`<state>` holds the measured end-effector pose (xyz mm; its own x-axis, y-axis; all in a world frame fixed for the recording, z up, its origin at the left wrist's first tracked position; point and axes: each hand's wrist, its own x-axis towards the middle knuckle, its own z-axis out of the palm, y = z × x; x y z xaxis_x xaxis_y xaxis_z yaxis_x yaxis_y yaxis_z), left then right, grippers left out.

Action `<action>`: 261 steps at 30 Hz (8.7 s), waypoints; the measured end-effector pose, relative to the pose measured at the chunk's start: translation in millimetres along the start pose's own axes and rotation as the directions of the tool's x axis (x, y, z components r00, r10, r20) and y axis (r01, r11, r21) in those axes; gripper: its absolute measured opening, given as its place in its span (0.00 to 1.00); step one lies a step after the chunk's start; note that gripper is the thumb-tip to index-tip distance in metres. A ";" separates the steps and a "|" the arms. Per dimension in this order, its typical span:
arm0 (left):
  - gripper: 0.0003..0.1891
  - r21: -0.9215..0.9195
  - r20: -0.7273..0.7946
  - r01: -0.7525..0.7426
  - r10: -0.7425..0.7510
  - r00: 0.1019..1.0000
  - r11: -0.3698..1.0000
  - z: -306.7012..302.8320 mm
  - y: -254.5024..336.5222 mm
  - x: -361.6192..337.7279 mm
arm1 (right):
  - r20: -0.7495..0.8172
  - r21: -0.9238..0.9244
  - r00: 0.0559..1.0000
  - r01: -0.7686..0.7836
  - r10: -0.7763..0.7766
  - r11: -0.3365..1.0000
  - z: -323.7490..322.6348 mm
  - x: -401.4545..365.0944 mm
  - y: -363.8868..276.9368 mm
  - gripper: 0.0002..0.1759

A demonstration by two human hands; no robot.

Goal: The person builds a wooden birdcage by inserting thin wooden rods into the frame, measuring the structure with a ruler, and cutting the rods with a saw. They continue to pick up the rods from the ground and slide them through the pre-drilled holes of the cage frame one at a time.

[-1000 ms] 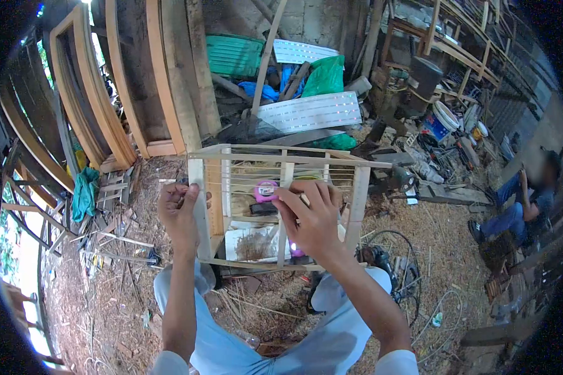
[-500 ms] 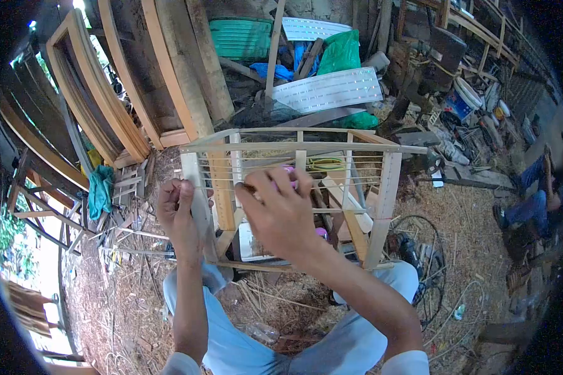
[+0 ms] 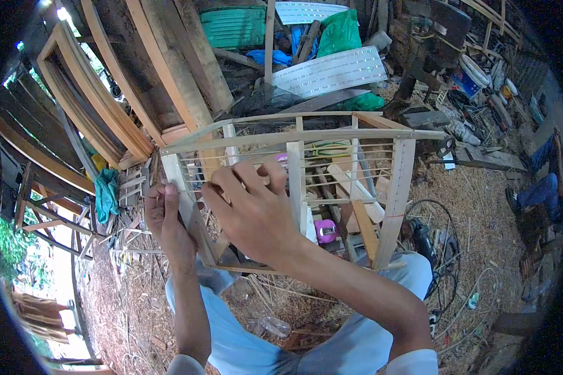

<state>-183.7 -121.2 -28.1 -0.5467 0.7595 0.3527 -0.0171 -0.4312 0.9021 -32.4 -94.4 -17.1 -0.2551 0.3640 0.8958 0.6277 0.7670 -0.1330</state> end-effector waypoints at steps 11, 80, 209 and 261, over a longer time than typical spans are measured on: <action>0.05 0.074 -0.028 -0.042 0.044 0.999 0.996 -1.9 0.7 -2.0 | -0.017 0.002 0.999 0.040 -0.040 0.999 14.1 9.5 -16.8 0.11; 0.15 0.077 0.272 0.032 -0.052 0.961 0.997 18.0 -7.2 1.7 | 0.121 0.052 0.993 -0.021 0.014 0.998 4.2 11.3 7.2 0.06; 0.26 -0.152 0.413 0.205 -0.126 0.902 0.967 9.0 -31.0 -42.0 | 0.070 0.687 0.501 -0.651 0.863 0.323 15.8 -35.2 -47.9 0.08; 0.17 -0.016 0.456 0.068 -0.053 0.888 0.998 21.6 -31.4 -37.7 | 0.265 0.803 0.373 -0.596 0.889 0.011 34.5 -42.5 -31.1 0.11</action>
<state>-144.4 -125.8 -64.4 -0.1025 0.9198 0.3787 -0.0681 -0.3863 0.9198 -66.5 -115.5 -65.7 0.2682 0.9578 0.1034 -0.4321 0.2155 -0.8757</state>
